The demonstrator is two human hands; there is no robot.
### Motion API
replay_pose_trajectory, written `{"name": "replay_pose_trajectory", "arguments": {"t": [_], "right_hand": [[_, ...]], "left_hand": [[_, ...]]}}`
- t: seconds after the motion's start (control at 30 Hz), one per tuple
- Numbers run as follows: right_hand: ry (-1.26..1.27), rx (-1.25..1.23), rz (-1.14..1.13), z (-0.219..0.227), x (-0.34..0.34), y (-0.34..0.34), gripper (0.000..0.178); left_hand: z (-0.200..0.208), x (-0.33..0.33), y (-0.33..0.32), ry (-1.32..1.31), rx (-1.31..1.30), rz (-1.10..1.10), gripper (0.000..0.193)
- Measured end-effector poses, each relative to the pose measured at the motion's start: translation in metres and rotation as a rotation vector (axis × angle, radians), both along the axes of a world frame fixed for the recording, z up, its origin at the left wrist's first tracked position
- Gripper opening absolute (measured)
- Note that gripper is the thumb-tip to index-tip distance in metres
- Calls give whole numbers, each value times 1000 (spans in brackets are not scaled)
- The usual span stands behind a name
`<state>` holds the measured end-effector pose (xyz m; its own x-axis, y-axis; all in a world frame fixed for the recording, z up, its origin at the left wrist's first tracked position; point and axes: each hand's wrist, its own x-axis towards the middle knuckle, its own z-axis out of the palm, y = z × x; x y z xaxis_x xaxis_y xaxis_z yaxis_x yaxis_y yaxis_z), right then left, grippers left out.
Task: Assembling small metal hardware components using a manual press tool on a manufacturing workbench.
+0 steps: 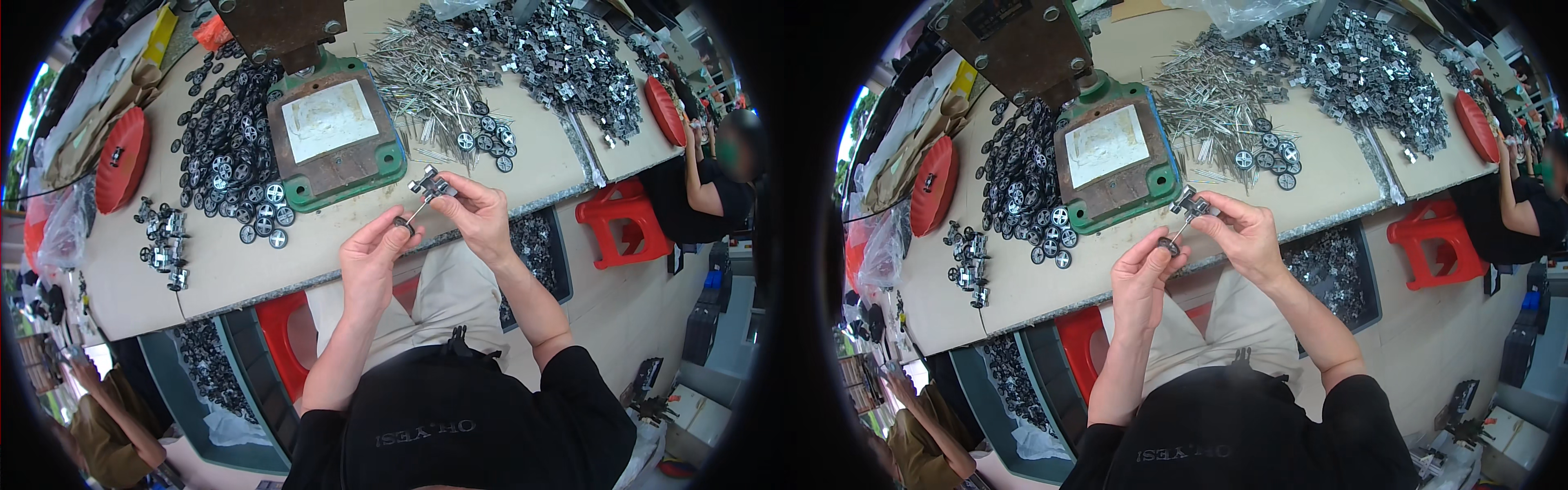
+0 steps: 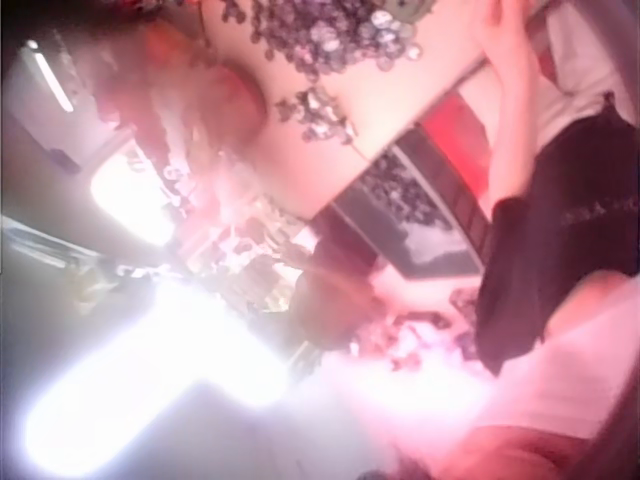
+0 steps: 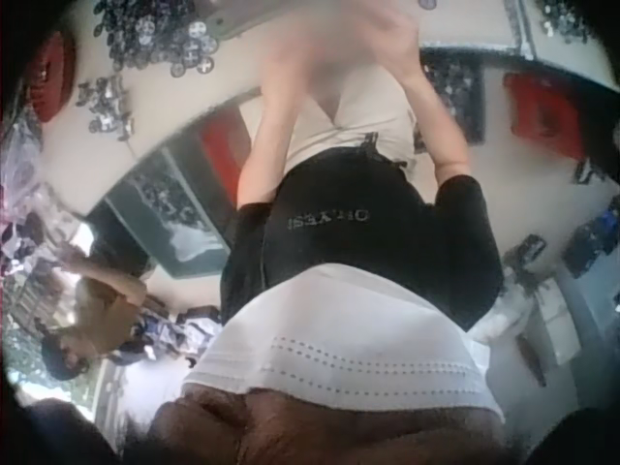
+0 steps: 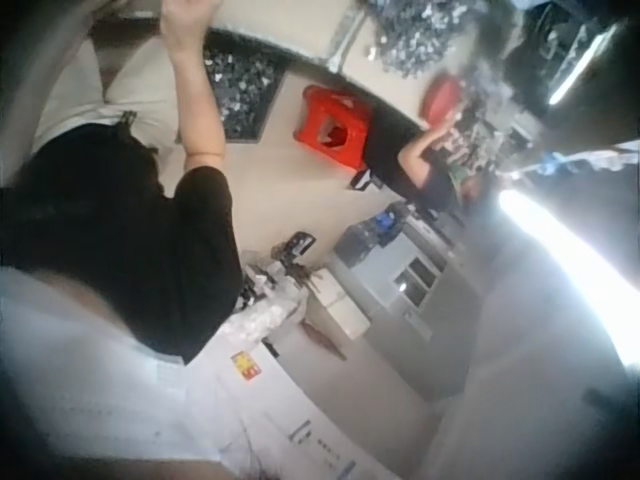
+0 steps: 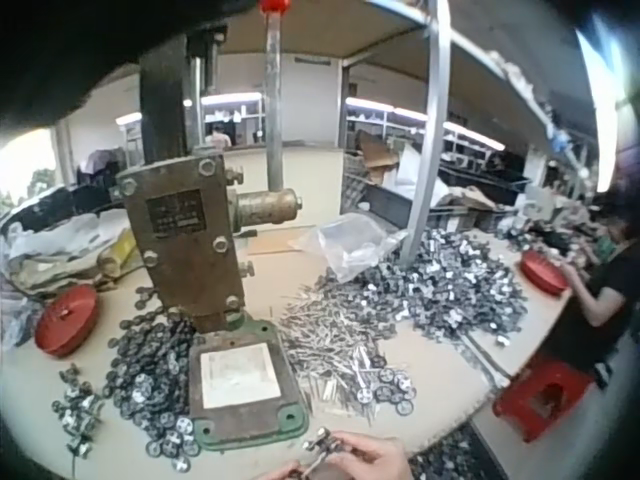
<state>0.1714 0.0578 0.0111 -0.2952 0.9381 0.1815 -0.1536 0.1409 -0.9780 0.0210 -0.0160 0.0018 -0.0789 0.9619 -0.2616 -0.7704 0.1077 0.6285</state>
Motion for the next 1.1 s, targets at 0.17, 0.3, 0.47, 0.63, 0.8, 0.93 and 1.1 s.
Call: {"name": "replay_pose_trajectory", "arguments": {"t": [0.17, 0.3, 0.47, 0.63, 0.8, 0.93, 1.1], "right_hand": [[44, -199, 127, 0, -2, -6, 30], [2, -43, 52, 6, -6, -8, 27], [-167, 96, 61, -1, -5, -10, 24], [-242, 151, 87, 11, 3, 4, 22], [-903, 539, -373, 14, 28, 58, 22], [-995, 507, -355, 8, 30, 73, 21], [-604, 136, -209, 24, 25, 61, 20]], "left_hand": [[-5, -3, 4, -49, 43, -33, 33], [2, 2, 7, 111, 96, 35, 34], [0, 0, 8, 246, 78, 13, 30], [1, -8, 11, 113, 66, -50, 30], [1, -11, 10, -33, 60, -119, 27], [0, -10, 11, -59, 51, -118, 25], [-1, -13, 11, -73, 39, -106, 22]]}}
